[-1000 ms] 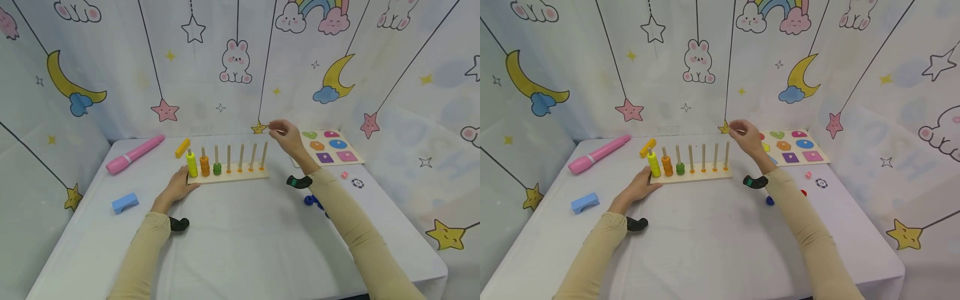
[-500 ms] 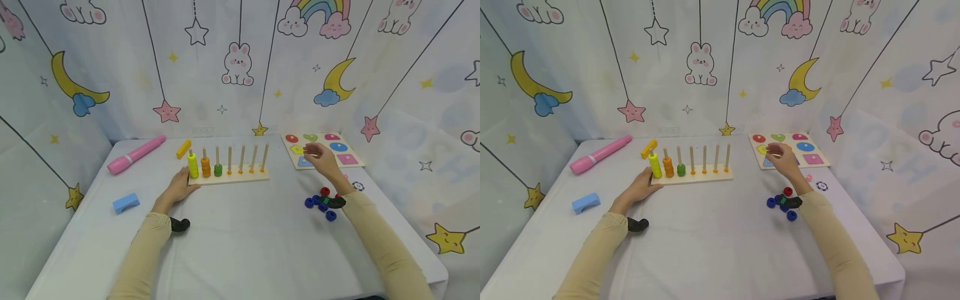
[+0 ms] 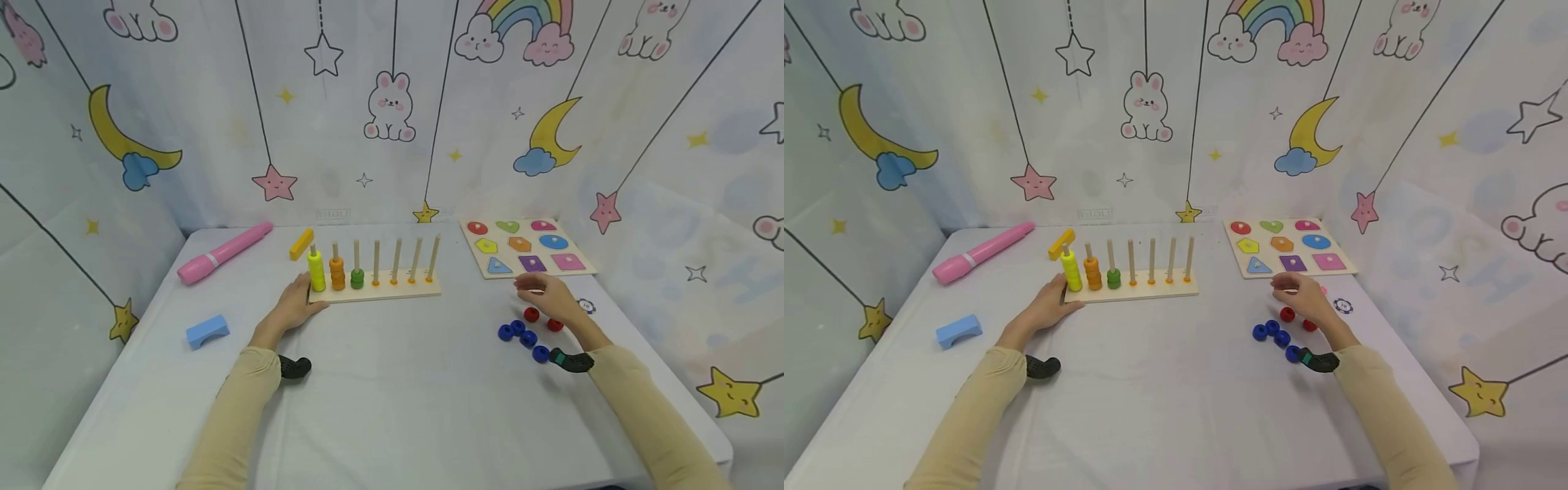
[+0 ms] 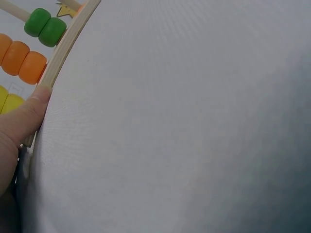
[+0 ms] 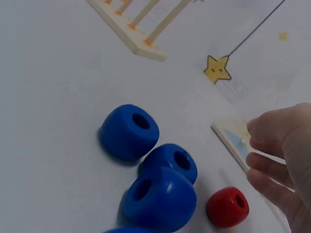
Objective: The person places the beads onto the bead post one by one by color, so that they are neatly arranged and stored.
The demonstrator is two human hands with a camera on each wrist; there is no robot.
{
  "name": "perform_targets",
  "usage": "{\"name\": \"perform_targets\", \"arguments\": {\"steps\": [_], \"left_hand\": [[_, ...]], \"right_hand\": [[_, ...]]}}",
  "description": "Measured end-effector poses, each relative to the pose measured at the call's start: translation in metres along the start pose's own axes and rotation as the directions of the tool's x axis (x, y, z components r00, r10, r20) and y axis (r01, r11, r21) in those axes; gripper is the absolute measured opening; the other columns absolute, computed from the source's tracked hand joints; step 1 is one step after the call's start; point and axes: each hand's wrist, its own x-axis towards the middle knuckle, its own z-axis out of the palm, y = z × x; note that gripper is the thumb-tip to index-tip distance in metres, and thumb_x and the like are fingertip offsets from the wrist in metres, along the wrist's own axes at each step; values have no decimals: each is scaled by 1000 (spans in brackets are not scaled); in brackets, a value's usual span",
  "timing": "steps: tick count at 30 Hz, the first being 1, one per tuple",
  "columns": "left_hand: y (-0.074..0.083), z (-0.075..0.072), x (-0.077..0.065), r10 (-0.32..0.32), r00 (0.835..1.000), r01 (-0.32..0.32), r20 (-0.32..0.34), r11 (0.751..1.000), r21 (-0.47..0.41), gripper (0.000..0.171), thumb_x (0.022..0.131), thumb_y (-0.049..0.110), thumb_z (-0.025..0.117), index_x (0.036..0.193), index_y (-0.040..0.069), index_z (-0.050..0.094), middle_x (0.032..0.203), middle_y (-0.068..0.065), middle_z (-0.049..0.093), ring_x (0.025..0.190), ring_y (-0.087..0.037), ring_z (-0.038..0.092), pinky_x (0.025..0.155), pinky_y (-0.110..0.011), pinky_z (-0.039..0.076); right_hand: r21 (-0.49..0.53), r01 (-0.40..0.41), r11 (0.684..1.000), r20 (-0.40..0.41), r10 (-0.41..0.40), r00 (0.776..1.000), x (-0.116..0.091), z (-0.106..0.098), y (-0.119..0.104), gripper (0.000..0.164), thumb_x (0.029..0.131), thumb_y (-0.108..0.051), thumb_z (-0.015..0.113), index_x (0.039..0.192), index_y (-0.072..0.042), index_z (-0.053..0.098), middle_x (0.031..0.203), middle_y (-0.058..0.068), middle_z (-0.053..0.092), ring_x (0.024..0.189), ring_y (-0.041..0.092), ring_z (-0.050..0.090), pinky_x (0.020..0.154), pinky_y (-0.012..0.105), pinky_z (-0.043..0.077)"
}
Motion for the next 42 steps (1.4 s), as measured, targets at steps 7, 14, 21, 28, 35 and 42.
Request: {"name": "perform_targets", "arguments": {"steps": [7, 14, 21, 28, 35, 42], "left_hand": [[2, 0, -2, -10, 1000, 10, 8, 1000, -10, 83, 92, 35, 61, 149, -1, 12, 153, -24, 14, 141, -39, 7, 115, -51, 5], [0, 0, -1, 1, 1000, -1, 2, 1000, 7, 84, 92, 35, 61, 149, -2, 12, 153, -25, 14, 141, -40, 8, 115, -51, 6], [-2, 2, -1, 21, 1000, -21, -5, 1000, 1, 83, 92, 35, 61, 149, -2, 13, 153, -25, 15, 141, -40, 8, 115, -51, 5], [1, -1, -1, 5, 1000, -6, -3, 1000, -7, 83, 92, 34, 62, 149, -2, 13, 153, -25, 14, 141, -40, 8, 115, -52, 6], [1, -1, -2, -9, 1000, 9, 4, 1000, -5, 84, 93, 35, 61, 149, -2, 11, 153, -25, 13, 141, -40, 7, 115, -52, 6], [-1, 0, -2, 1, 1000, -1, 2, 1000, -11, 85, 92, 36, 61, 149, -2, 11, 153, -25, 13, 141, -40, 7, 114, -53, 6]], "right_hand": [[-61, 29, 998, 86, -24, 996, -19, -1, 12, 31, 93, -13, 60, 122, -1, 57, 115, 17, 62, 106, 33, 58, 91, 51, 49], [-60, 65, 996, 112, -58, 992, -28, 2, 15, 30, 91, 0, 57, 121, 0, 58, 114, 15, 62, 105, 31, 58, 91, 48, 49], [-77, 58, 995, 130, -47, 990, -31, 4, 17, 34, 87, 4, 58, 121, -1, 58, 115, 14, 62, 107, 31, 58, 91, 47, 49], [-81, 37, 996, 107, -28, 994, -31, 5, 16, 35, 87, 4, 60, 122, 0, 57, 112, 15, 62, 106, 34, 57, 91, 50, 49], [-89, 16, 996, 57, -11, 998, -20, 8, 9, 37, 90, -5, 62, 126, -1, 54, 112, 16, 63, 103, 33, 59, 90, 49, 50], [-37, 107, 994, -62, -110, 992, 7, 19, -22, 38, 91, -14, 63, 127, -4, 54, 117, 14, 62, 106, 30, 60, 89, 43, 52]]}}
